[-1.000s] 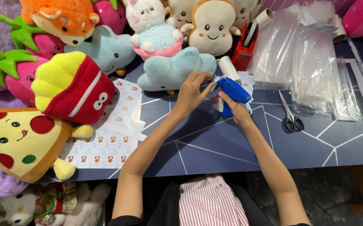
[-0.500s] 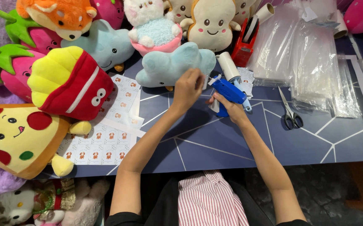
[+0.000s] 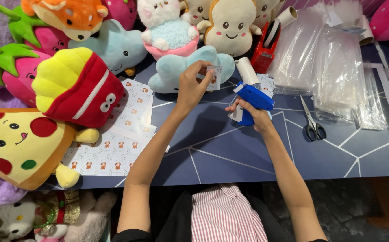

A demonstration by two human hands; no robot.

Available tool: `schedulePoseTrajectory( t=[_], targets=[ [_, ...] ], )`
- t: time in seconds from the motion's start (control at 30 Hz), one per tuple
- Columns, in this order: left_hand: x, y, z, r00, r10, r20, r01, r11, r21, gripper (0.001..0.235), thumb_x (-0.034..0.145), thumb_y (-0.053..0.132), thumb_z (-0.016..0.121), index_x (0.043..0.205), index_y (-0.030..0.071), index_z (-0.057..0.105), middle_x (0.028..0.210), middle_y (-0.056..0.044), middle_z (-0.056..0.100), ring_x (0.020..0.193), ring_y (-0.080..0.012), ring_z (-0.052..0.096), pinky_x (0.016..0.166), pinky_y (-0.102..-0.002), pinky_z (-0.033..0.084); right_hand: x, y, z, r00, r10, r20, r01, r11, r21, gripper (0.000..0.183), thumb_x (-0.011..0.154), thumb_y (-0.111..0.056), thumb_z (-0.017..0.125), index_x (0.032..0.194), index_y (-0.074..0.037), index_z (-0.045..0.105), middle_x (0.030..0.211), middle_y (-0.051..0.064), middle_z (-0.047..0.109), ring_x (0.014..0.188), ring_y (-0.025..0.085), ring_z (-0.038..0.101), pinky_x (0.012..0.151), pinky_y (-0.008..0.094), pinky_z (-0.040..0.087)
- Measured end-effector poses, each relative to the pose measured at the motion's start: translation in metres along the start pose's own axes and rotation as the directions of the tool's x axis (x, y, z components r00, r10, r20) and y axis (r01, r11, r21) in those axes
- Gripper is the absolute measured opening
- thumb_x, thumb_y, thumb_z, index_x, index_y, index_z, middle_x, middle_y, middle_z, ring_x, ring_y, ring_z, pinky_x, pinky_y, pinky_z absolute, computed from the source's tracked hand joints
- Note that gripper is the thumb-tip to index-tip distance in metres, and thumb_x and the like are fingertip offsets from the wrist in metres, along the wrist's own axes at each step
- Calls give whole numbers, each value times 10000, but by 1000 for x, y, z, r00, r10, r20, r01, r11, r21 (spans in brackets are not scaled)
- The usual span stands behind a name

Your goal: Cutting individual labels from a printed sheet and applying them to plush toys using a handheld tool.

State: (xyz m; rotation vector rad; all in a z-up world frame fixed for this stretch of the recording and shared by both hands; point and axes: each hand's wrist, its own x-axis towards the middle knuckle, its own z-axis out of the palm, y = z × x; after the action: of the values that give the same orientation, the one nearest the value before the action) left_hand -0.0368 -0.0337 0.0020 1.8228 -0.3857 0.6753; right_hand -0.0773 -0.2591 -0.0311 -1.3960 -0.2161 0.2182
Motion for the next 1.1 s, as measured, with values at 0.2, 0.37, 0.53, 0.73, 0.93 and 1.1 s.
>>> schedulePoseTrajectory(
  t=[0.2,0.37,0.53,0.73,0.93,1.1],
  targets=[
    [-6,-5,7,988,3,154,-11,998,55,47,977,136,654,1008,104,670,780,-67,674,798,-203,702,603,-305,610,6,20,-19,994,-14,105,-11,974,226,276,987,-331,662,981,-55,659,846,199,736,984,374,761,923,516,603],
    [-12,1,7,969,19,247,-50,992,119,43,956,164,666,963,122,658,747,-71,640,760,-234,689,609,-349,607,8,19,-28,989,-44,140,5,964,266,274,999,-330,632,983,-58,666,849,204,732,993,393,756,946,540,583],
    [-12,-4,8,954,-17,300,-16,994,110,81,948,198,681,938,126,644,716,-60,604,732,-225,674,591,-365,586,16,42,-49,988,-50,147,-1,945,326,300,1002,-340,619,985,-43,658,835,216,718,983,418,751,939,557,576],
    [-14,1,2,904,-78,420,2,984,178,75,939,181,645,936,106,638,753,-105,628,724,-265,678,619,-394,574,20,54,-60,969,-88,233,-25,896,442,331,999,-344,592,995,-17,640,810,250,704,963,453,747,921,574,572],
    [-19,-8,5,795,-154,587,-75,935,348,198,937,102,605,1126,75,655,850,-136,653,779,-310,701,670,-417,580,19,57,-62,955,-117,272,-26,882,470,327,987,-327,596,1012,-3,636,811,266,702,968,485,735,934,593,554],
    [-22,-27,12,733,-233,639,-76,905,418,36,915,148,630,918,167,599,825,-64,598,764,-290,695,631,-420,570,16,52,-60,945,-178,274,60,919,391,260,968,-249,608,992,10,615,802,259,680,924,448,735,918,583,545]
  ],
)
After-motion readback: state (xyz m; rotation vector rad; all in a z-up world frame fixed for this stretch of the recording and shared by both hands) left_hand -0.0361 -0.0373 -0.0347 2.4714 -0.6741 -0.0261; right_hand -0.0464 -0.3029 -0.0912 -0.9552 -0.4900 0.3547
